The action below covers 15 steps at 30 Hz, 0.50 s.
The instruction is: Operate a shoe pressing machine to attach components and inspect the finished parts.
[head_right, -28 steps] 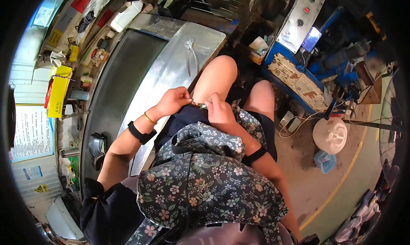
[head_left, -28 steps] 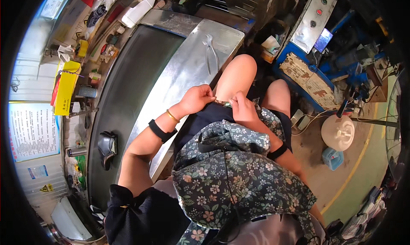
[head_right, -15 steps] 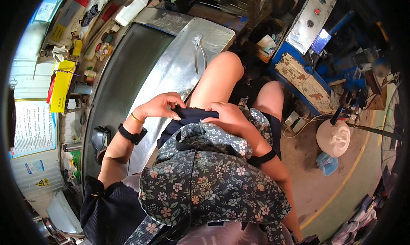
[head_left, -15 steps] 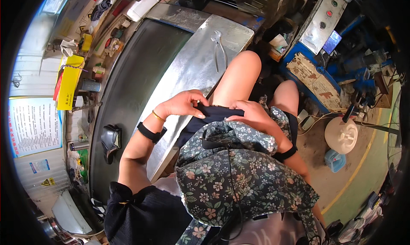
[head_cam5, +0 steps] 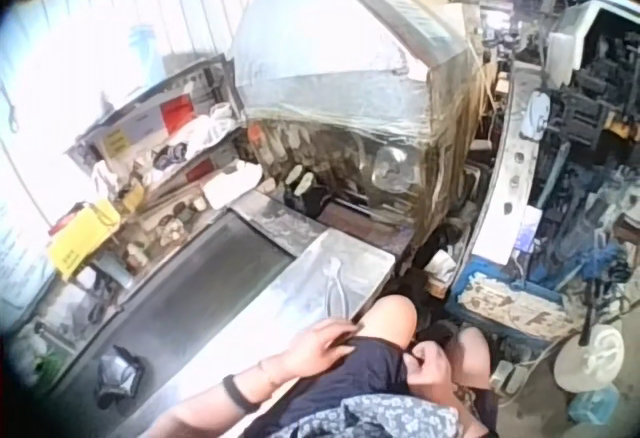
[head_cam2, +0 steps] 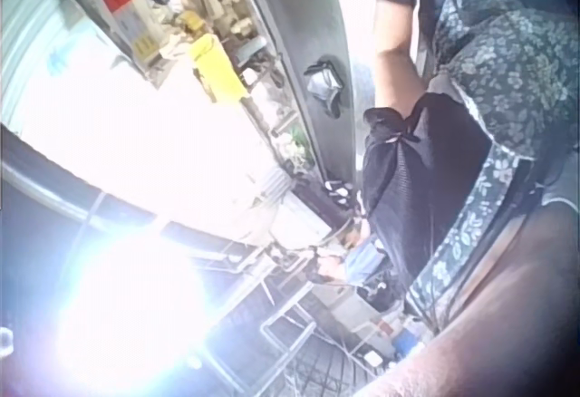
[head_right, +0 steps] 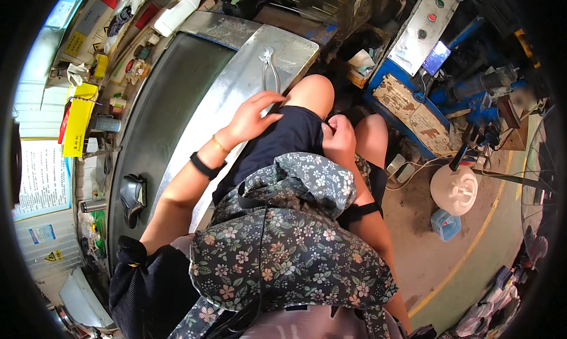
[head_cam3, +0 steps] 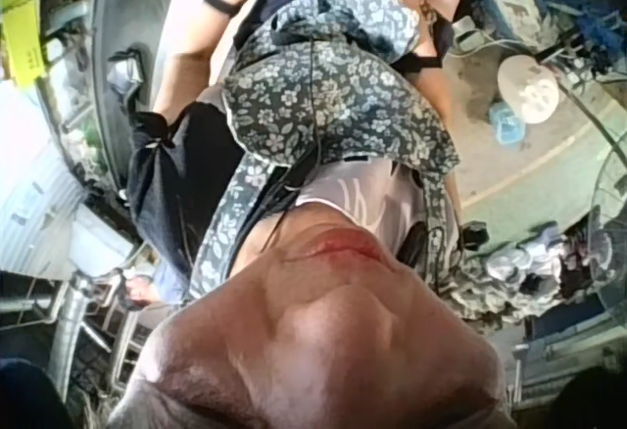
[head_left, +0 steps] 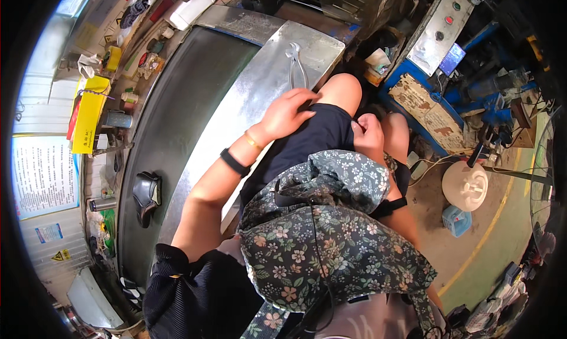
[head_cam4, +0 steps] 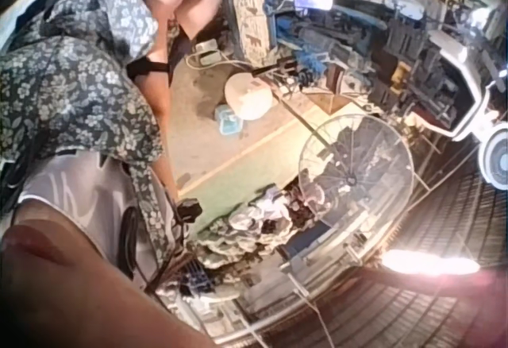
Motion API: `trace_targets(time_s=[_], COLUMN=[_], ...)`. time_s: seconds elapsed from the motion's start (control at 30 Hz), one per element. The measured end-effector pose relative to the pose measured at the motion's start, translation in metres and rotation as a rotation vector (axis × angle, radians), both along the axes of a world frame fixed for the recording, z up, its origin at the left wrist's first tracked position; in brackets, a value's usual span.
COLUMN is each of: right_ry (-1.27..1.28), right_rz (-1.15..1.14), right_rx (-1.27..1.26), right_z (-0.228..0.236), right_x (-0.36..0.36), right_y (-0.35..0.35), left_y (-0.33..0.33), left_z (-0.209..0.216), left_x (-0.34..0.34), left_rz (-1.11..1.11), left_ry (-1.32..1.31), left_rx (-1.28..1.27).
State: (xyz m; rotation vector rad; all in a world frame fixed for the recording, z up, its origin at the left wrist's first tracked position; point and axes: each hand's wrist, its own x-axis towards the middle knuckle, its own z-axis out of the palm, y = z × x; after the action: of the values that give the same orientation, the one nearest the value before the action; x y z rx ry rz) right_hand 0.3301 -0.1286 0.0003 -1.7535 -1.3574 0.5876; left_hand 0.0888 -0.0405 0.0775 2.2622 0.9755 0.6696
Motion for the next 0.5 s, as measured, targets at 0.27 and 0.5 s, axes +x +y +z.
trace_targets(time_s=[0.27, 0.5], right_ry=[-0.435, -0.439], right_rz=[0.950, 0.743], right_rx=[0.367, 0.261], right_z=[0.066, 0.052], right_x=[-0.065, -0.062], right_y=[-0.023, -0.005], left_y=[-0.121, -0.140], left_z=[-0.017, -0.012], left_x=[-0.057, -0.057], left_rz=[0.135, 0.324], left_ry=[0.347, 0.204], left_rx=[-0.019, -0.356])
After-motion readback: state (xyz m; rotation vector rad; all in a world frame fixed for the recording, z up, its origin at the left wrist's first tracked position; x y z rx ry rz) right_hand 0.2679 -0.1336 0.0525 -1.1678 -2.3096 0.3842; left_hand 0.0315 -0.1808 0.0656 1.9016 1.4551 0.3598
